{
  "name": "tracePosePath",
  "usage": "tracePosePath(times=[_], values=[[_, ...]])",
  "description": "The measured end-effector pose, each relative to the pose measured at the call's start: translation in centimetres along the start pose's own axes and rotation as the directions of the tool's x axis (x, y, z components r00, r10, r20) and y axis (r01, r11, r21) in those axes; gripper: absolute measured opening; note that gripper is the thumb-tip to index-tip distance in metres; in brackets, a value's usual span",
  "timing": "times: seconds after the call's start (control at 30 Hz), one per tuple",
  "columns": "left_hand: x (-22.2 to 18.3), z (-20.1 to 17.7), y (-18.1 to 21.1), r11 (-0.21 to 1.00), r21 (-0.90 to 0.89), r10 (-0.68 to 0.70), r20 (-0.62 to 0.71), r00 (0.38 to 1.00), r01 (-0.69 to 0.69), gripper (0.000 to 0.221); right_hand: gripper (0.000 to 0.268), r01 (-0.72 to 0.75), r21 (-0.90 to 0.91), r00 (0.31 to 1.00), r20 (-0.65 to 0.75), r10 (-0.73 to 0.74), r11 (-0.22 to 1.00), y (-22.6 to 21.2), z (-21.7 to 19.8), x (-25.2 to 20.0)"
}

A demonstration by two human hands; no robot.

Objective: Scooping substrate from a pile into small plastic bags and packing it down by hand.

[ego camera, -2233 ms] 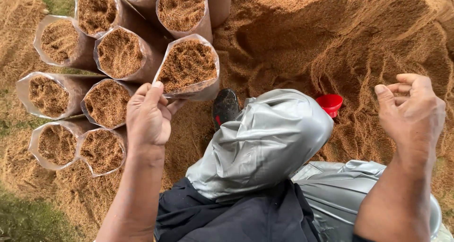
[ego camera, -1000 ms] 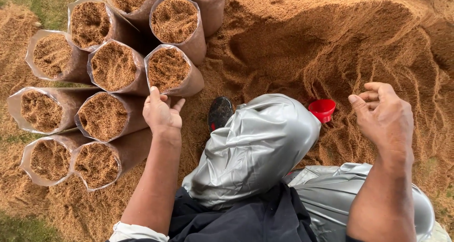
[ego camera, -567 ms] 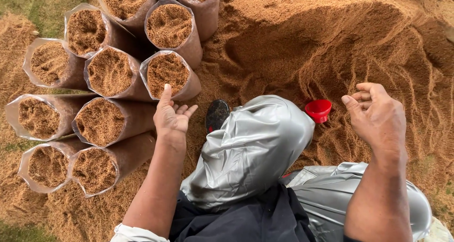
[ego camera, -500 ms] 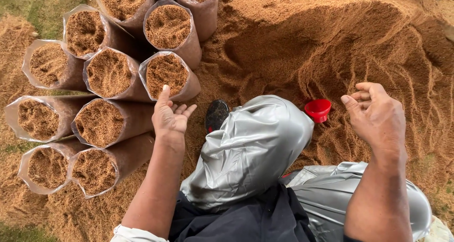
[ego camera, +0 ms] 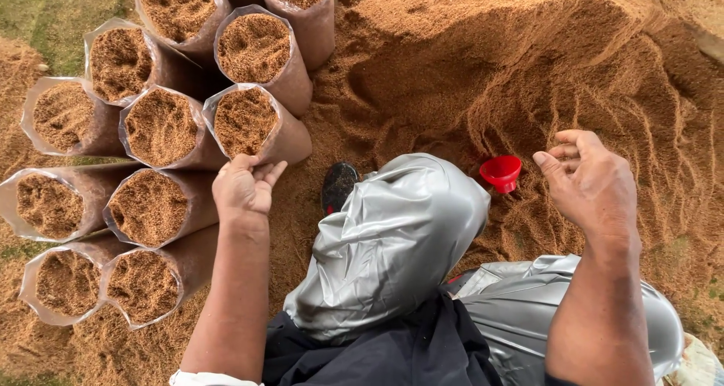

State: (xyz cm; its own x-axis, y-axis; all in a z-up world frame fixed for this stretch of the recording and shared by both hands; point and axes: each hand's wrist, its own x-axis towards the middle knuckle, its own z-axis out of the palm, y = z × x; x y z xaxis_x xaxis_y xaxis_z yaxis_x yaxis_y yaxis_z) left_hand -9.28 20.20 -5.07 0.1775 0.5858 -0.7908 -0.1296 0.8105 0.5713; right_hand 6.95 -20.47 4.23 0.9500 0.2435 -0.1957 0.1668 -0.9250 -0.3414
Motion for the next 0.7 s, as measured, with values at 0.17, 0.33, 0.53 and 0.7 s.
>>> tracePosePath(times=[0.17,0.33,0.53,0.7], values=[[0.5,-0.2,0.9,0.997,-0.072,0.009,-0.027,1.000,-0.010,0.028,0.051,-0.038,-0.008,0.998,0.050,0.038,0.999,-0.4,0.0,0.3],[0.6,-0.3,0.5,0.982,-0.188,0.008,-0.123,0.992,-0.031,0.024,0.053,-0.109,-0.008,0.989,0.095,0.110,0.994,-1.4,-0.3,0.3],[-0.2,-0.2,0.4,0.993,-0.119,-0.019,-0.098,0.995,0.007,0.034,0.053,-0.076,0.002,0.994,0.073,0.075,0.997,-1.5,-0.3,0.2],[-0.3,-0.2,-0.1,0.993,-0.106,-0.060,-0.068,0.996,0.053,0.069,0.056,-0.111,0.020,0.990,0.092,0.108,0.994,-1.3,-0.5,0.2]])
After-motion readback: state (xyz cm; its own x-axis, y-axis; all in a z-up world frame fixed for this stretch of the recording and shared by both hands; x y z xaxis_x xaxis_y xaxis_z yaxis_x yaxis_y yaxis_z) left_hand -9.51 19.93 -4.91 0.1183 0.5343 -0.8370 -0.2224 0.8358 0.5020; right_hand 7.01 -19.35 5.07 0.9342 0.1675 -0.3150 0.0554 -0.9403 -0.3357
